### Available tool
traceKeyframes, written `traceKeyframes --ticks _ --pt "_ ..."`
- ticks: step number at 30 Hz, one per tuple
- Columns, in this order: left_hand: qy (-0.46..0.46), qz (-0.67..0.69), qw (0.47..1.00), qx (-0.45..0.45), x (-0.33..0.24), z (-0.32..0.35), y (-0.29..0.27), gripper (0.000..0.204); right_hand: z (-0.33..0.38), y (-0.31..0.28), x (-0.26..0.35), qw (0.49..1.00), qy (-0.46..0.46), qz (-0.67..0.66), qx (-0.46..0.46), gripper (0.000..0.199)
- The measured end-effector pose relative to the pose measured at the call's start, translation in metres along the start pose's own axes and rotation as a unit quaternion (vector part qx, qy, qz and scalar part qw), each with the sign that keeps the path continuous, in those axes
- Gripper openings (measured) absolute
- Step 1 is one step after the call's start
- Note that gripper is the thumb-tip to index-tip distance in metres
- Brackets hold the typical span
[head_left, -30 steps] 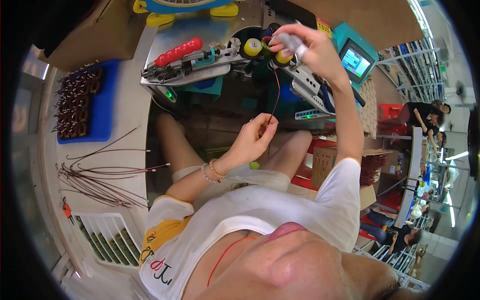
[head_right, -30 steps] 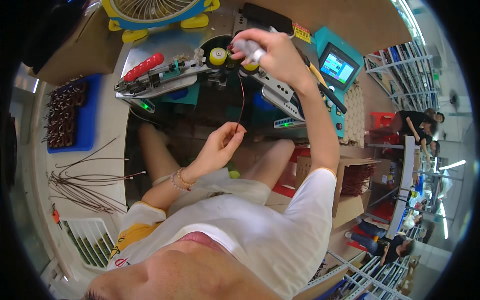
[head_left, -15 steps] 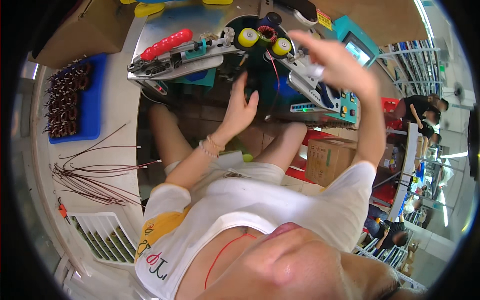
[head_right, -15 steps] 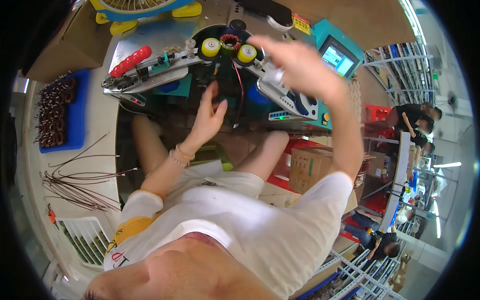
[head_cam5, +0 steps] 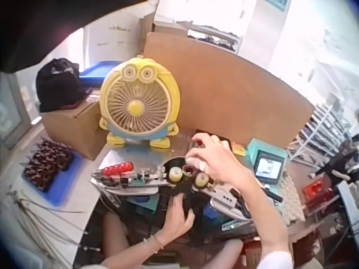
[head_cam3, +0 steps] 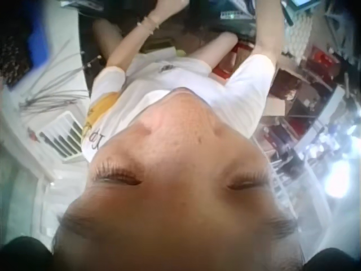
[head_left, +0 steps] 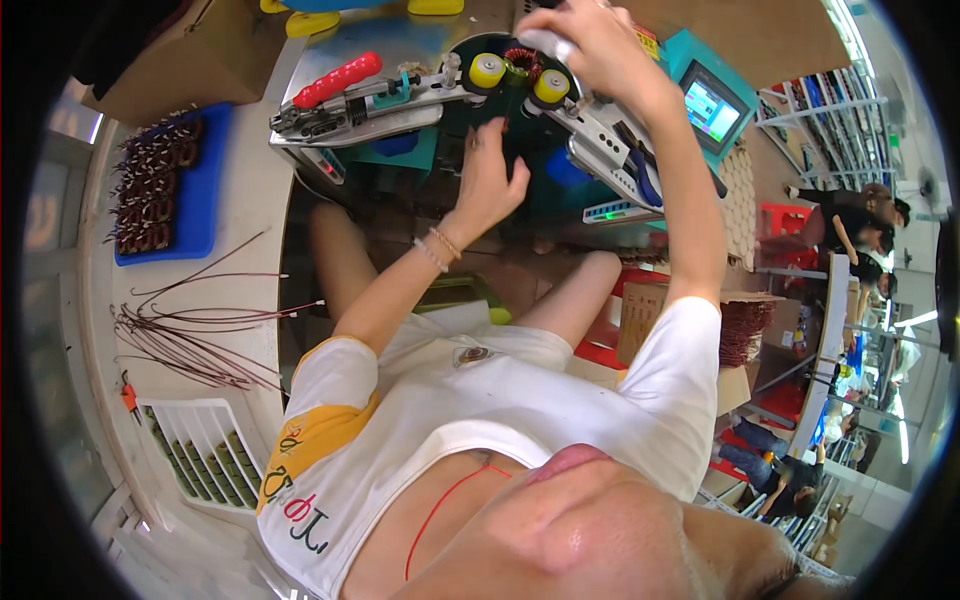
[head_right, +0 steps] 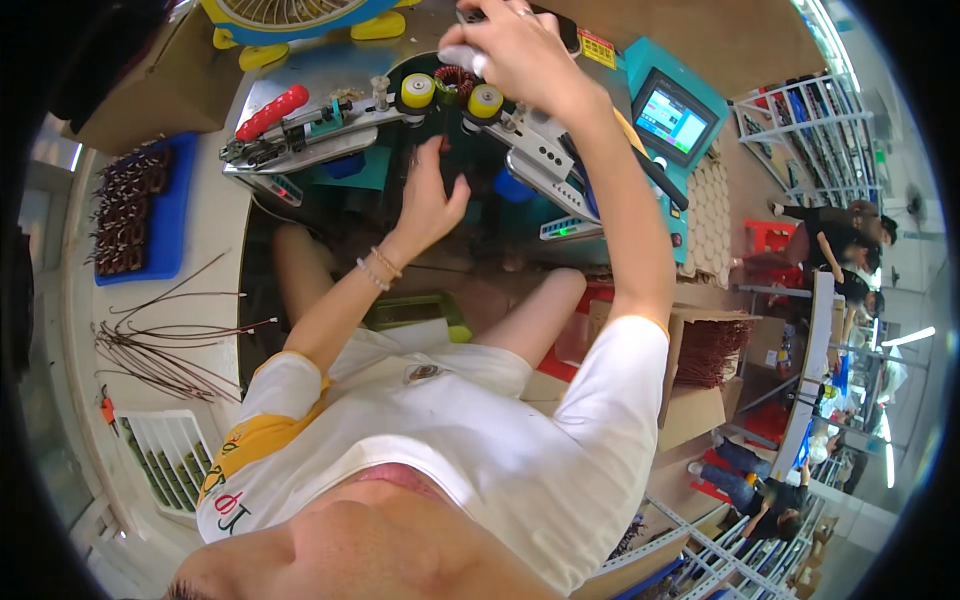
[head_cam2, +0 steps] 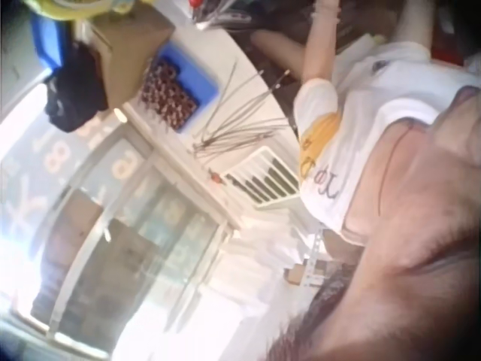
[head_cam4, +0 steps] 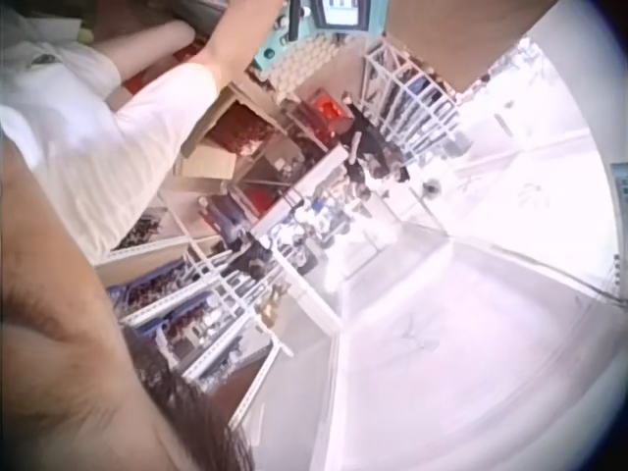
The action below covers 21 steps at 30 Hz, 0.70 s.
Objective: Operating a winding machine to wrap copper wire around toroidal cores.
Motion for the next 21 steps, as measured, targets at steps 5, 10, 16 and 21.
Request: traceKeyframes --ticks 5,10,16,21 --pt "-0.268 0.322 0.905 0.079 -0.084 0.015 -0.04 0.059 -0.039 0.013 -0.036 0.962 0.028 -0.177 0.206 0.032" --pt "-0.337 0.437 0.827 0.104 -0.09 0.009 -0.054 0.056 -0.037 0.037 -0.059 0.931 0.015 -0.257 0.259 0.035" --pt "-0.318 0.442 0.828 0.135 -0.072 0.016 -0.053 0.046 -0.048 0.053 -0.076 0.891 0.043 -0.331 0.308 0.044" --pt "-0.26 0.361 0.89 0.102 0.008 0.018 -0.03 0.041 -0.045 0.007 -0.076 0.956 -0.039 -0.073 0.282 0.064"
Point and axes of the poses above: each hand's wrist, its own z-axis away from the middle knuckle, its own y-axis out of the palm, x = y × z, the point moved 2 cm from there along -z, towards the middle knuckle, and after that the axes turned 8 degrees about -y, right-handed, at the moved point
